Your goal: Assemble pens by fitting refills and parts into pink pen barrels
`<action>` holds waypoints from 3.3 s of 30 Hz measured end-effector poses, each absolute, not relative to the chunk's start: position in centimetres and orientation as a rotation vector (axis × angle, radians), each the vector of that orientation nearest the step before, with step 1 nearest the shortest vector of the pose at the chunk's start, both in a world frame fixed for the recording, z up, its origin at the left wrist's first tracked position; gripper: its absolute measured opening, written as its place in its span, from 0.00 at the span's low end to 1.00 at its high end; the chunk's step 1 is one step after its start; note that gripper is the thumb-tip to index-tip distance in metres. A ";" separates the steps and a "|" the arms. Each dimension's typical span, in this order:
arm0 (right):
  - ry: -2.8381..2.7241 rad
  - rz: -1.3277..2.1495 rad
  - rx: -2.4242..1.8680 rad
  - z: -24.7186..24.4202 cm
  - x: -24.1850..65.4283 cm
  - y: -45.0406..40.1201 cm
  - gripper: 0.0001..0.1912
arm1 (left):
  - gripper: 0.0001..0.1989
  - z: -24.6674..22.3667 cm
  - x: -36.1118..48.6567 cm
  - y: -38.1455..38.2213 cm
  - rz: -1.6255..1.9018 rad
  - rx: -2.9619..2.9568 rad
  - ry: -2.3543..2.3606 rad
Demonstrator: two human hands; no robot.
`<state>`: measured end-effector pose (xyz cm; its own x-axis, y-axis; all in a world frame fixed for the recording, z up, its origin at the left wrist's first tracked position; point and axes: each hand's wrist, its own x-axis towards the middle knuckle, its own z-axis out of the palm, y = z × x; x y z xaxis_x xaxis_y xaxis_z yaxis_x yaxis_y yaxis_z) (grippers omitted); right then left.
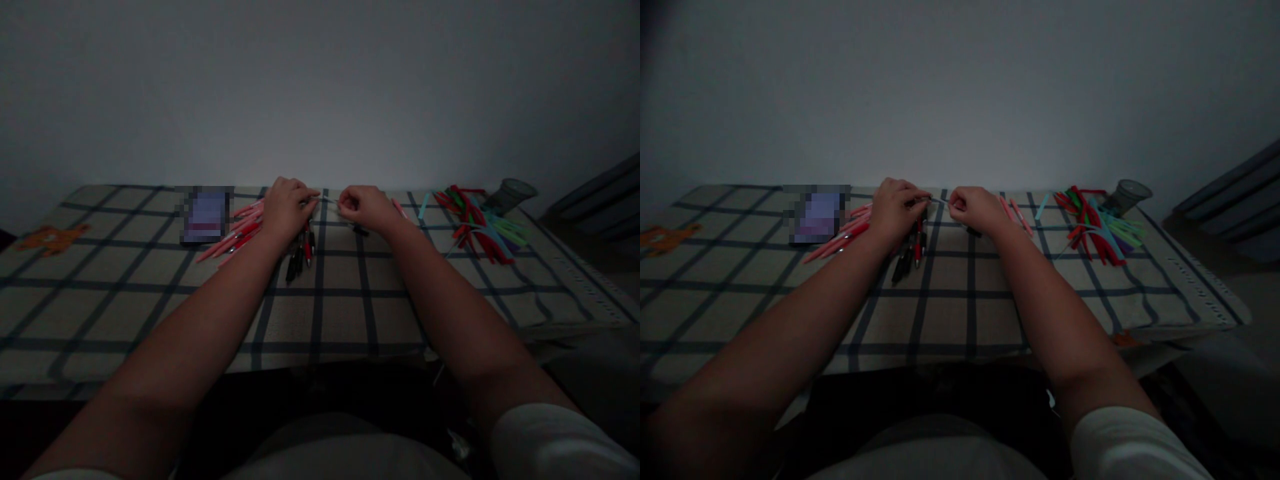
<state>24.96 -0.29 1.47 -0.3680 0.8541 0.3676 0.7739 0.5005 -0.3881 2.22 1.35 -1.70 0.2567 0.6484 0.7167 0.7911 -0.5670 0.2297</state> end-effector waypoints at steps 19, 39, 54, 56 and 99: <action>-2.257 0.180 -1.257 1.5 25.0 -0.4 0.11 | 0.10 -1.9 2.3 1.3 -1.086 -2.394 -1.350; -2.357 0.222 -1.227 2.0 24.1 -0.9 0.11 | 0.09 -2.0 2.7 1.4 -0.965 -2.533 -1.212; -2.272 0.155 -1.213 1.9 24.8 -0.7 0.17 | 0.11 -1.8 2.6 1.0 -1.090 -2.408 -1.352; -2.239 0.142 -1.279 2.0 25.0 -0.7 0.18 | 0.11 -1.8 2.5 1.0 -1.100 -2.400 -1.364; -2.299 0.066 -1.121 1.3 25.1 0.0 0.15 | 0.12 -1.0 2.7 0.3 -0.943 -2.480 -1.405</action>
<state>25.12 0.05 1.30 -0.4824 0.7363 0.4744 0.7081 0.6467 -0.2836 2.73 0.31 -0.98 0.3680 0.7256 0.5815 0.8131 -0.5545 0.1774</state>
